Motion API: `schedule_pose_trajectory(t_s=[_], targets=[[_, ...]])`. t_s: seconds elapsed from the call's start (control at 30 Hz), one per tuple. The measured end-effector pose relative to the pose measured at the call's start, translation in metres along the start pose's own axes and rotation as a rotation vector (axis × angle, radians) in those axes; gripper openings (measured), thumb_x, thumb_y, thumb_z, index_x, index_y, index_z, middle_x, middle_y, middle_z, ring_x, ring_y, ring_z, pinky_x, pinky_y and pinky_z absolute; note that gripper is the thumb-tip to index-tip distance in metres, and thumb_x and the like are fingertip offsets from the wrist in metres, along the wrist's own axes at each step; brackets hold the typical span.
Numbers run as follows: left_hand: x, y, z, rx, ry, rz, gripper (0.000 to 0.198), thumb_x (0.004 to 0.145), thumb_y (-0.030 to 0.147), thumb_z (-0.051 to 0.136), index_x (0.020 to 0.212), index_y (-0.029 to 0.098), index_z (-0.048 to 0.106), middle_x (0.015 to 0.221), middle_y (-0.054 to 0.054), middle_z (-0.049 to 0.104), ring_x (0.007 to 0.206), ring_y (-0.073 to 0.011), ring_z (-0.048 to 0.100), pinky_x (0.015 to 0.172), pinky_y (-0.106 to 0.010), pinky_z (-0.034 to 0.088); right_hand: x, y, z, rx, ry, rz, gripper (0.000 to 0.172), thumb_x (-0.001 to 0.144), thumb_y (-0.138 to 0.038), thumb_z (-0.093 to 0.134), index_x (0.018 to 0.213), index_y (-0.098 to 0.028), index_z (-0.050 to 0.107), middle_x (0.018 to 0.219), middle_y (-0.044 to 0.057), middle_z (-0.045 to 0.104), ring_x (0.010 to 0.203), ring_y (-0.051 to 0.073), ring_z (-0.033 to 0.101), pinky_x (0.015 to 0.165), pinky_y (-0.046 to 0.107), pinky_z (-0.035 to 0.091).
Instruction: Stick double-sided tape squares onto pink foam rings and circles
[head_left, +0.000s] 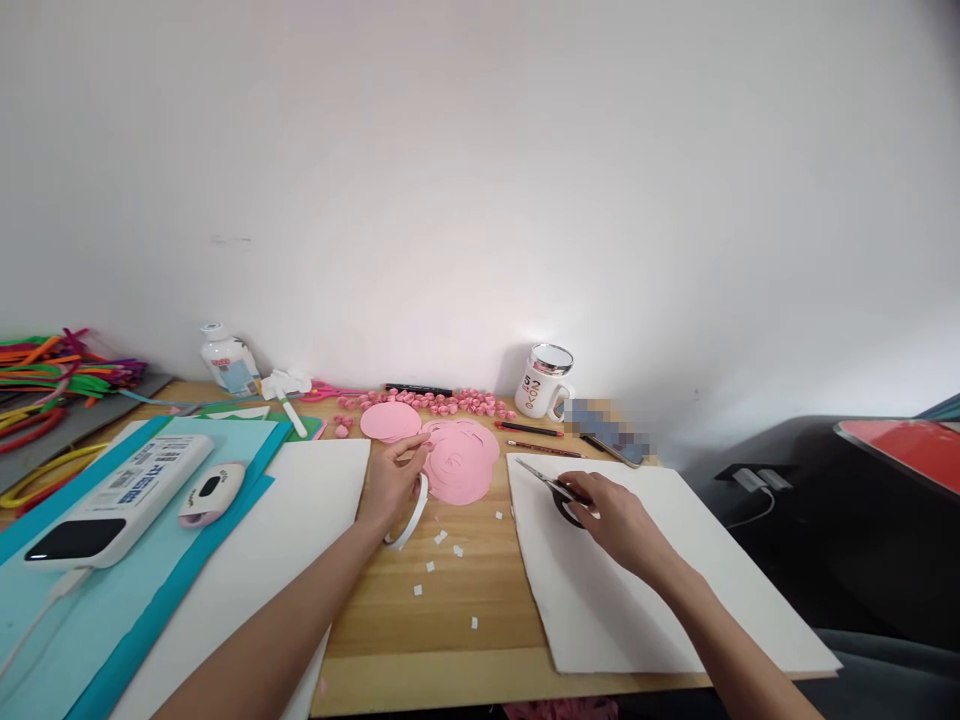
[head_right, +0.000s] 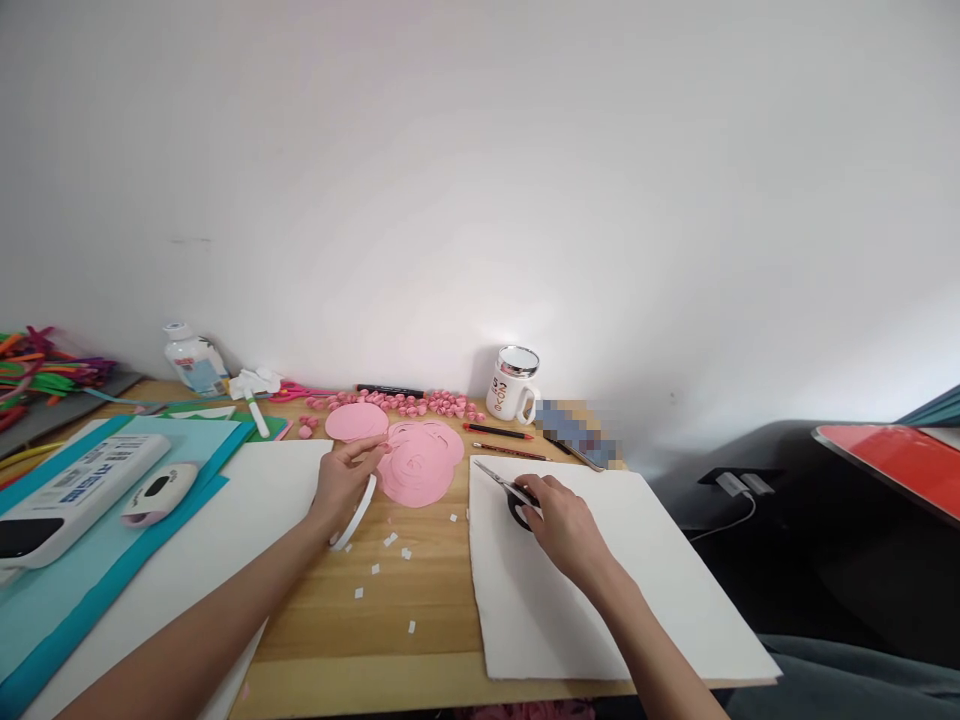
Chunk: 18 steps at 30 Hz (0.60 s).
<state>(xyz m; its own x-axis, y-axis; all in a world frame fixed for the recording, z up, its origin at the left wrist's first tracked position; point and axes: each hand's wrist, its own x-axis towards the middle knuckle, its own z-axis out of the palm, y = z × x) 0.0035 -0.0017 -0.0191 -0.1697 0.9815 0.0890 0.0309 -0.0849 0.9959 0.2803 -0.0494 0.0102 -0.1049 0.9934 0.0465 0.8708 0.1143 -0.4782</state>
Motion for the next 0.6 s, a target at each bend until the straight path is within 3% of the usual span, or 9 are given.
schedule_pose_trajectory(t_s=[0.13, 0.2, 0.33, 0.47, 0.6], targets=[[0.0, 0.002, 0.001, -0.005, -0.017, -0.014, 0.038, 0.067, 0.037, 0.061, 0.098, 0.016, 0.064, 0.058, -0.001, 0.066, 0.034, -0.0083, 0.047, 0.03, -0.017, 0.029, -0.002, -0.025, 0.008, 0.614, -0.145, -0.068, 0.042, 0.077, -0.024, 0.046, 0.118, -0.021, 0.042, 0.091, 0.005, 0.06, 0.071, 0.015, 0.059, 0.061, 0.03, 0.051], [-0.001, 0.002, 0.001, -0.016, -0.009, 0.001, 0.038, 0.066, 0.036, 0.061, 0.097, 0.015, 0.064, 0.066, -0.003, 0.067, 0.037, -0.0085, 0.049, 0.032, -0.017, 0.033, -0.004, -0.041, 0.015, 0.721, -0.194, -0.15, 0.051, 0.071, -0.021, 0.053, 0.121, -0.021, 0.042, 0.096, 0.006, 0.058, 0.079, 0.016, 0.057, 0.065, 0.031, 0.051], [-0.002, 0.005, 0.001, -0.027, -0.003, 0.016, 0.035, 0.066, 0.034, 0.062, 0.094, 0.014, 0.065, 0.066, -0.003, 0.068, 0.04, -0.0092, 0.052, 0.036, -0.018, 0.038, -0.006, -0.069, 0.03, 0.605, -0.221, -0.322, 0.065, 0.056, -0.009, 0.063, 0.117, -0.025, 0.047, 0.108, 0.004, 0.054, 0.092, 0.018, 0.052, 0.079, 0.033, 0.046], [-0.004, 0.011, 0.002, -0.017, -0.02, 0.006, 0.035, 0.067, 0.034, 0.061, 0.095, 0.013, 0.064, 0.058, -0.001, 0.066, 0.035, -0.0087, 0.05, 0.036, -0.019, 0.038, -0.005, -0.087, 0.041, 0.433, -0.175, -0.402, 0.055, 0.058, -0.003, 0.058, 0.108, -0.026, 0.054, 0.099, 0.004, 0.054, 0.092, 0.018, 0.05, 0.082, 0.033, 0.042], [-0.005, 0.013, 0.002, -0.019, -0.014, -0.01, 0.037, 0.067, 0.033, 0.061, 0.098, 0.013, 0.063, 0.049, 0.001, 0.061, 0.033, -0.009, 0.048, 0.033, -0.018, 0.036, -0.003, -0.094, 0.052, 0.307, -0.13, -0.451, 0.057, 0.059, -0.004, 0.059, 0.111, -0.029, 0.053, 0.097, 0.004, 0.052, 0.09, 0.019, 0.049, 0.079, 0.033, 0.042]])
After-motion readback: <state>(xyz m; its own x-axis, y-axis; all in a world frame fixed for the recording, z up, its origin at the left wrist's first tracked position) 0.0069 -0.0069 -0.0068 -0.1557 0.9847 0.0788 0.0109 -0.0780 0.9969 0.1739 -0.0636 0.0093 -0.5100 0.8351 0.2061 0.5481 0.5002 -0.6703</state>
